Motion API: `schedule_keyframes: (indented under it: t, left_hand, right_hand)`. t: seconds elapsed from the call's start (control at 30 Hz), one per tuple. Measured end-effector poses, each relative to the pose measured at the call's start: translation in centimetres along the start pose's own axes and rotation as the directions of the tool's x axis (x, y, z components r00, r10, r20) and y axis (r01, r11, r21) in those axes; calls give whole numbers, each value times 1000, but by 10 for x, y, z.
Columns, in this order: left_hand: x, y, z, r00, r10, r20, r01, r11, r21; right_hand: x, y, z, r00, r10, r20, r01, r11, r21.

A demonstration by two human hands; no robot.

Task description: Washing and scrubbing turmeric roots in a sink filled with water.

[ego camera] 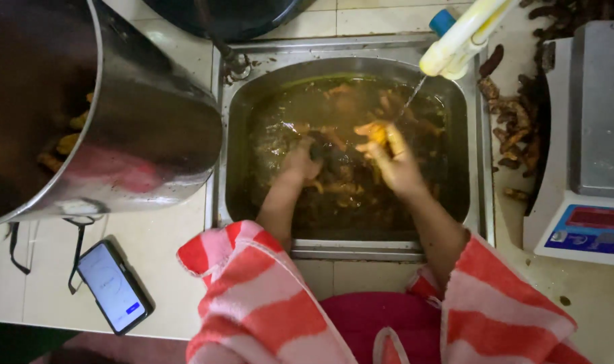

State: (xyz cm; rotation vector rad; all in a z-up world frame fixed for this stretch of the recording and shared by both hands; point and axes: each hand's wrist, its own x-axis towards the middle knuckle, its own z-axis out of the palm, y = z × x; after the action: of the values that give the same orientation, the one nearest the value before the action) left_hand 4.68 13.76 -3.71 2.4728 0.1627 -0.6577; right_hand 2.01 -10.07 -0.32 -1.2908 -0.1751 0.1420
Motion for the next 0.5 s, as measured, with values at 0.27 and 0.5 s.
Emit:
schedule_keyframes:
  t: [0.27,0.5]
  left_hand:
    - [-63,94,-46,731,508,-455,-663,686,-298]
    - [25,1,-8,938,214,-273,-179,973,149]
  right_hand:
    - [-4,21,-7,969,-203,137,239,659,-713]
    - [-4,-13,11,994,93,-65,-98,993,-70]
